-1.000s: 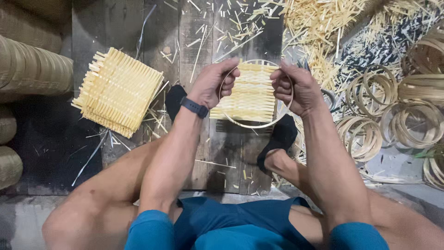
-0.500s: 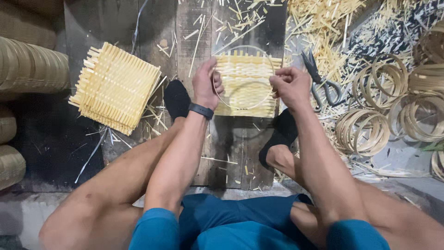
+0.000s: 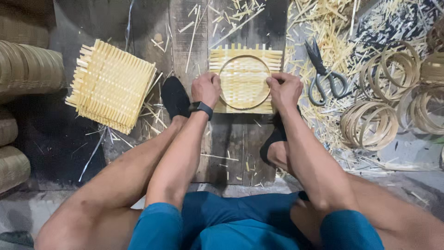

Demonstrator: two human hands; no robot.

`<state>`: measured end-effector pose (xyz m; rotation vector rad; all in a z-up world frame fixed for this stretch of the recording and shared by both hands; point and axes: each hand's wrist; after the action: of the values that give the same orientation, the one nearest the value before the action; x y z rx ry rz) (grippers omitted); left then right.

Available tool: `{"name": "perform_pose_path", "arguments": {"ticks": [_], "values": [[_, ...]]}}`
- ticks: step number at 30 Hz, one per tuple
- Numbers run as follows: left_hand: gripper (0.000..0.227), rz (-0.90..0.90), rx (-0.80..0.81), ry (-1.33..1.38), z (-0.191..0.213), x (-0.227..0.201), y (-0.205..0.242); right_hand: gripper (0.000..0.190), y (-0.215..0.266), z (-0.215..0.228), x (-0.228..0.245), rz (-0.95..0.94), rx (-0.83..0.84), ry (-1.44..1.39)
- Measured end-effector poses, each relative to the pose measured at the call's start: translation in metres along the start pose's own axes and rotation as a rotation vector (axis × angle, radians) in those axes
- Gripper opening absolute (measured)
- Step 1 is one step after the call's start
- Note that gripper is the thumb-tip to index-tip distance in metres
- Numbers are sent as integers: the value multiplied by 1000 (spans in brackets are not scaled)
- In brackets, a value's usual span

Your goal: The person sits on the floor and assembles small round bamboo trays by placing a woven bamboo mat over a circular frame, then trimming the excess mat with shears. The person repeats this process for multiple trays, stacking finished units nearby.

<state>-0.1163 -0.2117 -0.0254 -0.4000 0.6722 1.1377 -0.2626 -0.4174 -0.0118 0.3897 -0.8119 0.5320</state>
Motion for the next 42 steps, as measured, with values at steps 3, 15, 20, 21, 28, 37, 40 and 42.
{"name": "perform_pose_path", "arguments": {"ticks": [3,15,20,21,28,37,40,42], "values": [[15,102,18,30,1,-1,-5,19,0,1,0,74,-7,33],[12,167,83,-43,3,-3,-18,18,1,-5,-2,42,-7,28],[13,178,68,-62,1,-7,-21,18,-2,-9,-6,29,-17,37],[12,172,66,-81,0,-6,-21,19,-1,-11,-8,2,-15,35],[13,195,10,21,-13,13,-15,17,-9,-8,-24,30,34,62],[15,250,144,215,4,17,-22,17,-25,0,-23,21,238,-34],[15,81,258,-7,12,9,-38,9,0,-11,-5,232,-91,100],[19,-172,175,-99,7,1,-49,18,32,-28,3,222,-154,159]]}}
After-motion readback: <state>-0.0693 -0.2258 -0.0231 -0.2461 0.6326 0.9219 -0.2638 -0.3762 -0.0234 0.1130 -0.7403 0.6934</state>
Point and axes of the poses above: each hand's wrist, its own y-axis away from the middle knuckle, its own z-axis out of the back of the hand, x = y × z, and after that the axes turned 1 degree about y, right-handed
